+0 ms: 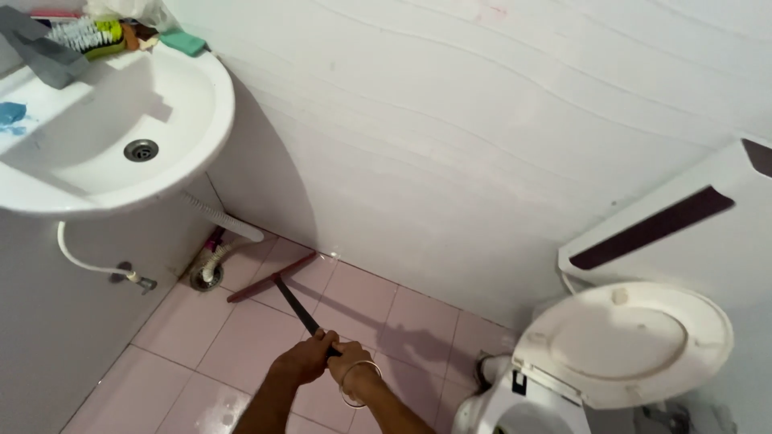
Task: The person picks up a floor squeegee and wipes the bathroom floor, moving around the toilet and sink before placing the tool back in the corner.
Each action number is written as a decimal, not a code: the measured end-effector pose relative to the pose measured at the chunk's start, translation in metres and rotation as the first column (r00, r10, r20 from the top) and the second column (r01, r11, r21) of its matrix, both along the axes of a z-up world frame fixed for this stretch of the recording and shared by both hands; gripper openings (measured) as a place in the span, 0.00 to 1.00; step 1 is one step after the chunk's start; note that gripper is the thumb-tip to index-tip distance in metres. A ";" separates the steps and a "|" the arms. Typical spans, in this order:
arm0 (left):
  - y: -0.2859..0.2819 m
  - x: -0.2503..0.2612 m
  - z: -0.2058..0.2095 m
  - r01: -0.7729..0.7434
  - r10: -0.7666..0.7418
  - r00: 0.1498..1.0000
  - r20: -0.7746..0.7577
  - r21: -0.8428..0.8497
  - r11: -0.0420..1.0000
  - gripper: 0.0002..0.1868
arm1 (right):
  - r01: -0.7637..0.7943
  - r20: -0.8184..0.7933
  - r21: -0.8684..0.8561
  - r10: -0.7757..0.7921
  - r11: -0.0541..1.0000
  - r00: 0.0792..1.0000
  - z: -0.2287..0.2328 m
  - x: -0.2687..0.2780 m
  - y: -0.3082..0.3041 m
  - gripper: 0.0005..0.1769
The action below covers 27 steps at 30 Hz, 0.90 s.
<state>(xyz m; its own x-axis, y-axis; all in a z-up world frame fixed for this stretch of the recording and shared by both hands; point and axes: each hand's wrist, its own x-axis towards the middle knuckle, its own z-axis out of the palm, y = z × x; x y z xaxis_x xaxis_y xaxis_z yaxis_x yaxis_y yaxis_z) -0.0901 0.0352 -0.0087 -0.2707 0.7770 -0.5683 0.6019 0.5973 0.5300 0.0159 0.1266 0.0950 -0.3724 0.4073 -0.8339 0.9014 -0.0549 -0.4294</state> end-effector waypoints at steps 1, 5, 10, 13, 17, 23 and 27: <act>0.003 -0.004 0.008 -0.005 0.005 1.000 0.004 -0.006 1.000 0.22 | -0.005 0.004 -0.006 0.005 1.000 1.000 0.000 -0.008 0.004 0.31; 0.019 -0.031 0.017 -0.073 0.074 0.997 0.006 -0.079 0.994 0.21 | -0.096 0.015 -0.049 0.096 0.994 0.995 -0.016 -0.038 0.021 0.32; 0.020 -0.052 0.009 -0.145 0.146 0.989 0.013 -0.074 0.987 0.19 | -0.151 -0.019 -0.058 0.150 0.987 0.989 -0.001 -0.065 0.024 0.29; 0.018 -0.057 0.010 -0.173 0.173 0.985 0.004 -0.036 0.984 0.17 | -0.125 -0.004 -0.058 0.125 0.990 0.992 -0.003 -0.073 0.022 0.33; 0.012 -0.052 0.003 -0.207 0.206 0.978 -0.014 -0.008 0.978 0.19 | -0.106 -0.036 -0.050 0.105 0.993 0.994 -0.007 -0.069 0.016 0.33; 0.006 -0.023 0.014 -0.270 0.270 0.963 0.006 0.031 0.962 0.23 | -0.160 -0.073 0.018 0.161 0.987 0.984 0.023 -0.047 0.018 0.27; 0.009 -0.007 0.027 -0.261 0.262 0.965 -0.007 0.034 0.965 0.27 | -0.130 -0.070 -0.026 0.128 0.991 0.989 0.037 -0.034 0.027 0.26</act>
